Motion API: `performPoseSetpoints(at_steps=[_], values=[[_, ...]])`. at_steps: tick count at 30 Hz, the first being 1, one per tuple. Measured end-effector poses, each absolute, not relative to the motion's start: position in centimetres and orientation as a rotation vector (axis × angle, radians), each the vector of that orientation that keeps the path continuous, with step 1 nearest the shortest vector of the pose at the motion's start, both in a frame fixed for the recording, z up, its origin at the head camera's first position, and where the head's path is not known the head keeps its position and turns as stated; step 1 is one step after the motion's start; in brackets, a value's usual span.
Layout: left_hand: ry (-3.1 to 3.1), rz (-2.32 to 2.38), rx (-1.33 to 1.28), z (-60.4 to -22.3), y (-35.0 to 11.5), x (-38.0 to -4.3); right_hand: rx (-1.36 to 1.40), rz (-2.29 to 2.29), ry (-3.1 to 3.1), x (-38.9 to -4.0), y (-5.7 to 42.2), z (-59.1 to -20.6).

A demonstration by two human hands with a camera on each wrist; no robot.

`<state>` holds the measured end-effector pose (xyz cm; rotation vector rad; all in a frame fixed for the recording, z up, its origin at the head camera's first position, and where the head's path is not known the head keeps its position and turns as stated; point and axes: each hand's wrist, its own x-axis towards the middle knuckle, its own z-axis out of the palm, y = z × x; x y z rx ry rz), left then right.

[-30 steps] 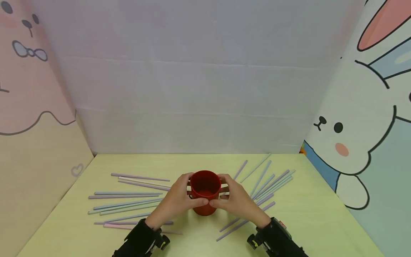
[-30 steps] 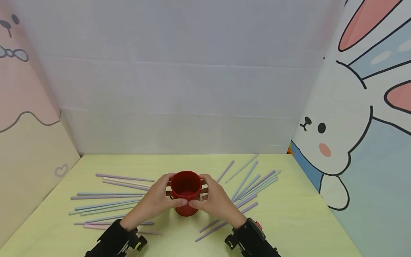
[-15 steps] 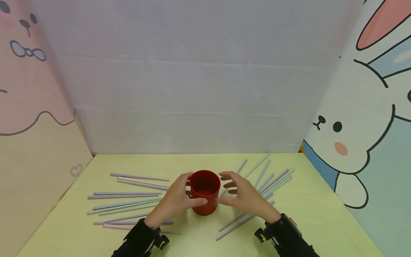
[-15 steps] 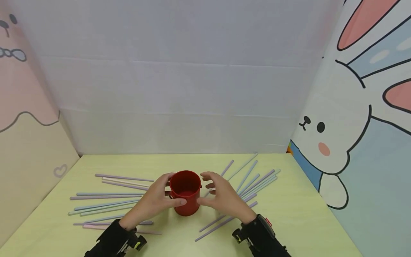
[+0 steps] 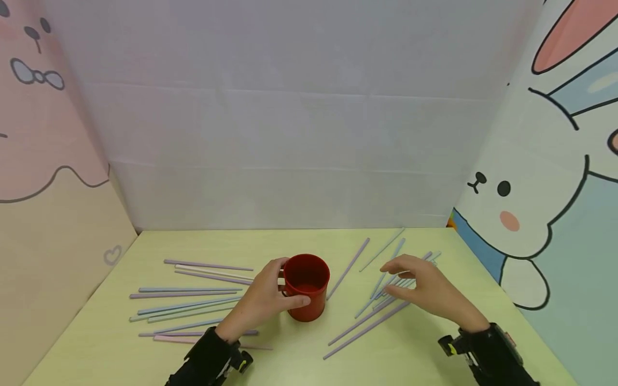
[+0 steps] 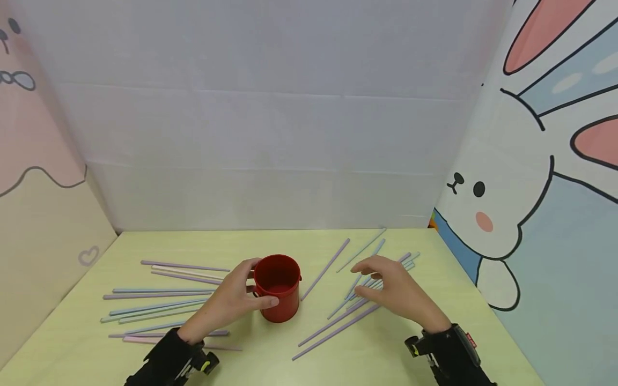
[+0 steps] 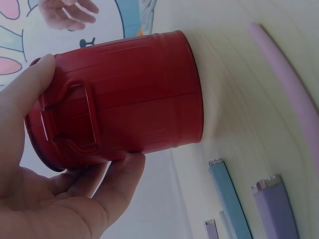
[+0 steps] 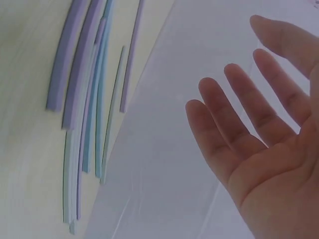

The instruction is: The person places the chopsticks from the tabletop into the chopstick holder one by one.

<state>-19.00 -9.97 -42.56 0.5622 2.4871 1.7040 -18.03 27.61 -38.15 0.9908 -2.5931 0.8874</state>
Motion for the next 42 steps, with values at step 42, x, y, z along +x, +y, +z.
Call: performPoseSetpoints(at_steps=[42], values=[[2.764,1.302,0.852,-39.5,-13.1,-15.0,1.275,0.519,-2.628,-18.2,31.5,-44.1]])
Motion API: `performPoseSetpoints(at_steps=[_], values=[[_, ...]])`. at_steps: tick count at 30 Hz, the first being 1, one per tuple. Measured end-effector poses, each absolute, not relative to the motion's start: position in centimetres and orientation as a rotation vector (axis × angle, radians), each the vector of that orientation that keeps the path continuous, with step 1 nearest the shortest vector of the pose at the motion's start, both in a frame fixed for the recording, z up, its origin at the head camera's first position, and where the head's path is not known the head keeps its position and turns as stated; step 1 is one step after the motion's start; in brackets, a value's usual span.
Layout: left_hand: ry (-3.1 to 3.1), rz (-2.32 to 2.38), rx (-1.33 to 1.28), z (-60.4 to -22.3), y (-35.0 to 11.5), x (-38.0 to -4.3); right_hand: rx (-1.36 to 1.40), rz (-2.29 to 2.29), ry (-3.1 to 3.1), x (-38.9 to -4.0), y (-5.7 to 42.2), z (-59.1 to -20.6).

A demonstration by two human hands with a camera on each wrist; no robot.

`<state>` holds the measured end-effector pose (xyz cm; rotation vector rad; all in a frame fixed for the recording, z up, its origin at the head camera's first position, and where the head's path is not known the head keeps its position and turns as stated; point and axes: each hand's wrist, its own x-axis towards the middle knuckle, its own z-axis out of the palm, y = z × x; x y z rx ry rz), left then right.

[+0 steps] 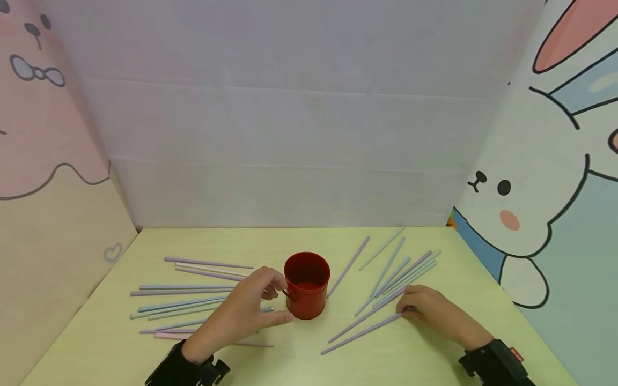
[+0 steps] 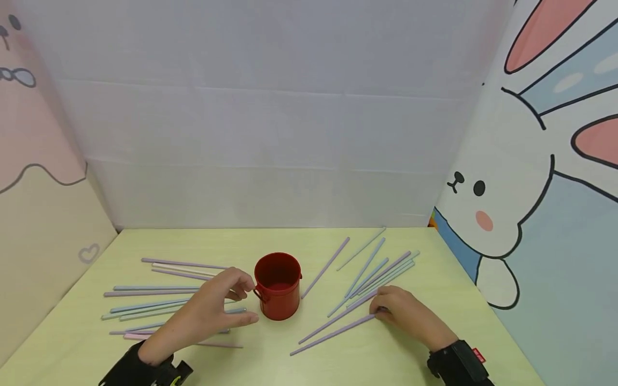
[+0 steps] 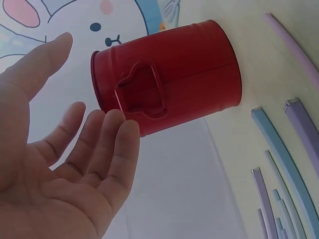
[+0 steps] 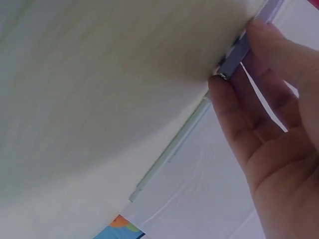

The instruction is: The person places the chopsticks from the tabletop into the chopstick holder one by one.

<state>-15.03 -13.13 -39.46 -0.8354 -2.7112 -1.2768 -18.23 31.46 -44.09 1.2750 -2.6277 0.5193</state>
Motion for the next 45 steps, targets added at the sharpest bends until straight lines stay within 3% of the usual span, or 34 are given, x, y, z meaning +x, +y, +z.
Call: performPoseSetpoints(at_steps=[9,23,45], values=[[-2.580,-1.150,-0.915,-37.4,-12.2,-13.9,1.226,0.503,-2.610,-16.2,29.7,-39.9],[-2.625,-0.786,-1.100,-36.8,-7.7,-12.5,1.212,0.542,-2.691,-13.8,21.2,-34.0],[-2.510,-0.725,-1.017,-37.2,-6.8,-13.3,1.205,0.550,-2.637,-13.4,16.0,-33.9]])
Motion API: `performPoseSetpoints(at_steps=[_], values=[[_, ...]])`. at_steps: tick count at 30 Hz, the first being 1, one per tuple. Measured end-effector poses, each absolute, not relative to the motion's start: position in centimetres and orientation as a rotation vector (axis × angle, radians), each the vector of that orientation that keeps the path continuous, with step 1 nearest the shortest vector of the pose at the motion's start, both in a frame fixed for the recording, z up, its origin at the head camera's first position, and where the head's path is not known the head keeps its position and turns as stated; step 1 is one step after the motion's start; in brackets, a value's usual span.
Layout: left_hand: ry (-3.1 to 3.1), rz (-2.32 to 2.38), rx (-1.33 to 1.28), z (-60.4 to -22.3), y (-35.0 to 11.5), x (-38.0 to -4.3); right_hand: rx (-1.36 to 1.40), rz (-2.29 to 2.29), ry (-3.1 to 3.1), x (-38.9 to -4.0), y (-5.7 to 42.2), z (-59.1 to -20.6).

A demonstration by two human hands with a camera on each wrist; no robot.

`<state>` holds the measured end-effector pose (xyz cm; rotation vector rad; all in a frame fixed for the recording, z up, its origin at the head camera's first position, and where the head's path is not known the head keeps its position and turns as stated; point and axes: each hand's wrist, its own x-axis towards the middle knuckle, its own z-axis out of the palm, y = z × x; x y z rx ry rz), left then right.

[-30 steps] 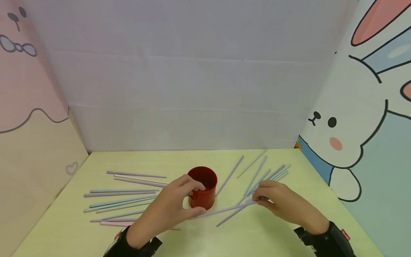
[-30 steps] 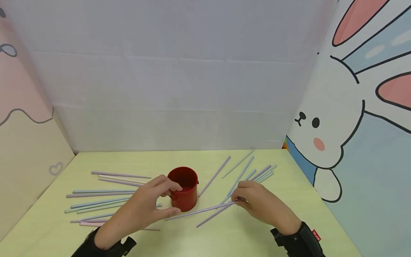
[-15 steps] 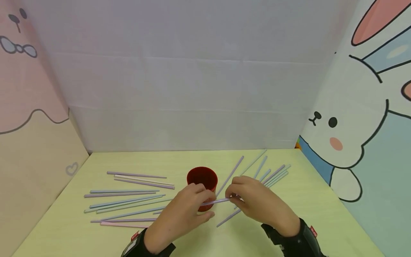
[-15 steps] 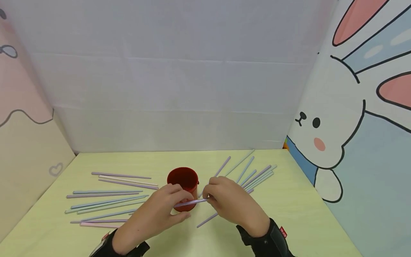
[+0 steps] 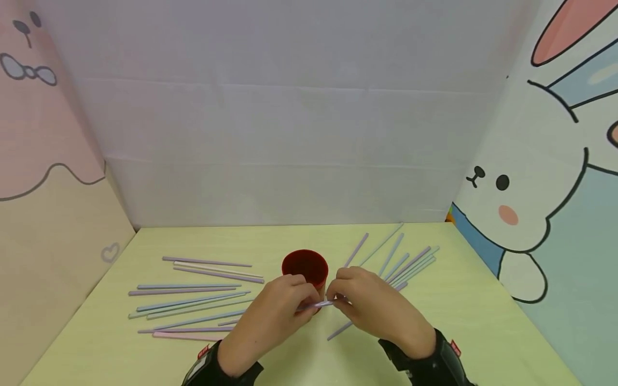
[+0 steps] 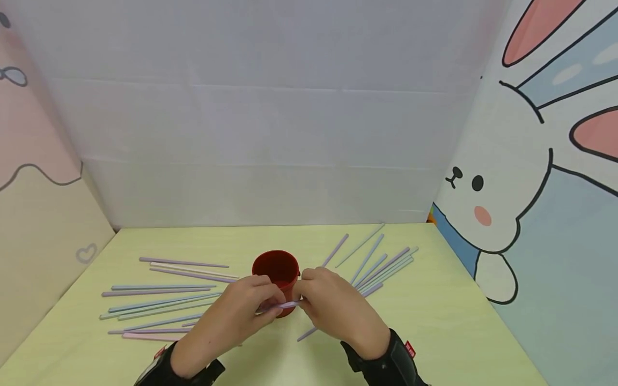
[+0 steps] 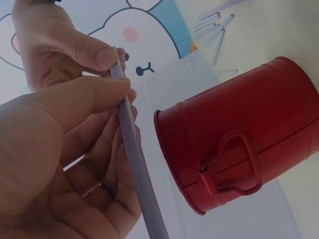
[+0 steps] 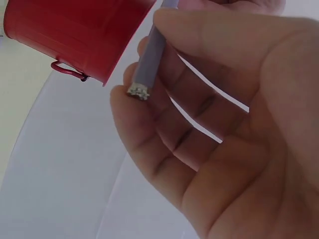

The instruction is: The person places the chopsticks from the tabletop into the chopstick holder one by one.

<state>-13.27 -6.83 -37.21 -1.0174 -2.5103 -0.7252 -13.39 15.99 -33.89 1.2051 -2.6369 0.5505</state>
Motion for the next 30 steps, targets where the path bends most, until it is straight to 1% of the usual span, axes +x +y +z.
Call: performPoseSetpoints(at_steps=[8,13,16,23,26,30], values=[[-2.478,-0.767,-1.038,-36.9,-7.1,-13.5,1.214,0.676,-2.547,-14.2,16.6,-34.3],[-2.510,-0.839,-0.977,-36.2,-7.9,-13.8,1.190,0.847,-2.546,-15.2,17.2,-34.5],[-2.521,-0.922,-0.932,-35.7,-8.5,-14.1,1.125,0.976,-2.581,-15.9,17.5,-34.9],[-2.408,-1.172,-0.884,-33.7,-9.8,-15.3,0.903,1.367,-2.625,-17.9,16.5,-37.4],[-2.322,-1.277,-0.837,-32.9,-10.1,-15.9,0.845,1.529,-2.621,-18.5,15.6,-38.6],[-2.216,-1.387,-0.742,-31.9,-10.4,-16.6,0.812,1.630,-2.579,-18.8,14.4,-39.9]])
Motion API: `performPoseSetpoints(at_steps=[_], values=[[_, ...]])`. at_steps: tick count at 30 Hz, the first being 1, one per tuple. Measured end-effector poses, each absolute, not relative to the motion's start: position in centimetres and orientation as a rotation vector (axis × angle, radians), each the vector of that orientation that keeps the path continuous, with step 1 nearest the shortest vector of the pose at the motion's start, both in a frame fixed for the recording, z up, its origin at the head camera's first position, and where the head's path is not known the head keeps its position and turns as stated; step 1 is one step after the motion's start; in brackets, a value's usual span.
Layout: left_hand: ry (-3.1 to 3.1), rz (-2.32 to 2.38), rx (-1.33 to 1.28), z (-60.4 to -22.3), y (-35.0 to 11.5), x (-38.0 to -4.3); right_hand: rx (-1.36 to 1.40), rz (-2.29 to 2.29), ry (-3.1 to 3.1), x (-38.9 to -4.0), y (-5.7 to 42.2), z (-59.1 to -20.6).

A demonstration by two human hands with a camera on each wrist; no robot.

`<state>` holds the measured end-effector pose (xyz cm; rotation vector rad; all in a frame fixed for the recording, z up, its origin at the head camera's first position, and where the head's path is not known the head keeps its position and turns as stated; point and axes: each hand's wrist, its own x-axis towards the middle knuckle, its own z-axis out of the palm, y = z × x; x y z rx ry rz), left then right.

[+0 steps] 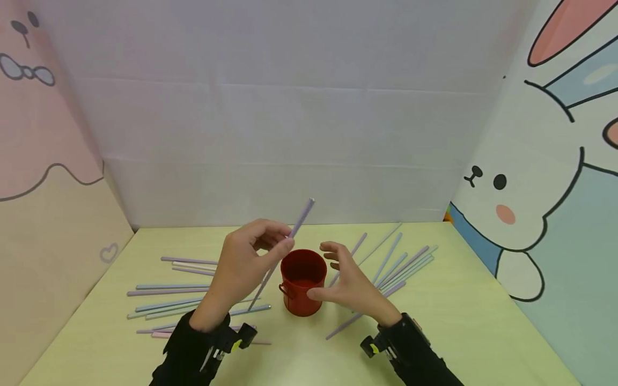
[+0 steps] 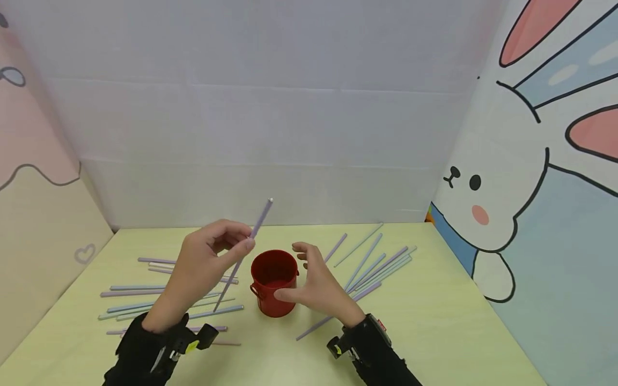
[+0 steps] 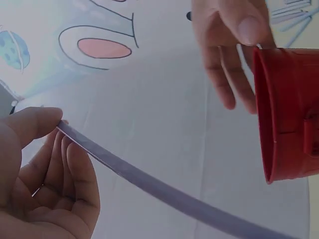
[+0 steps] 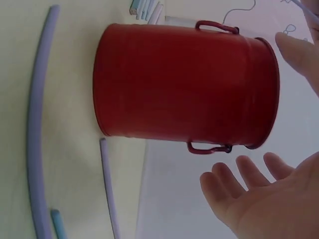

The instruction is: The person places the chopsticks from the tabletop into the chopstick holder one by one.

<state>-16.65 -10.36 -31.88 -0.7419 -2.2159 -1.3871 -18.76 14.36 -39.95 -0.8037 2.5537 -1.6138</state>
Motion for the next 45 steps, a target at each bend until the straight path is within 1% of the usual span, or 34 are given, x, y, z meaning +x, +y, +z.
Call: performPoseSetpoints(at_steps=[8,14,19,25,34,45], values=[[-2.075,-1.573,-0.653,-30.3,-9.6,-18.3,-0.691,-1.705,2.520,-18.8,12.7,-41.8],[-2.016,-1.601,-0.664,-30.3,-8.2,-20.4,-0.679,-1.730,2.512,-18.7,12.1,-42.3],[-2.048,-1.616,-0.627,-31.5,-7.6,-22.0,-0.653,-1.750,2.550,-18.6,11.7,-42.3],[-2.111,-1.609,-0.586,-33.3,-7.6,-22.6,-0.646,-1.743,2.570,-18.6,11.5,-42.2],[-2.214,-1.544,-0.592,-36.2,-7.4,-23.6,-0.674,-1.753,2.588,-18.5,11.7,-42.5],[-2.259,-1.499,-0.553,-38.3,-7.6,-24.5,-0.682,-1.749,2.572,-18.6,11.8,-42.4]])
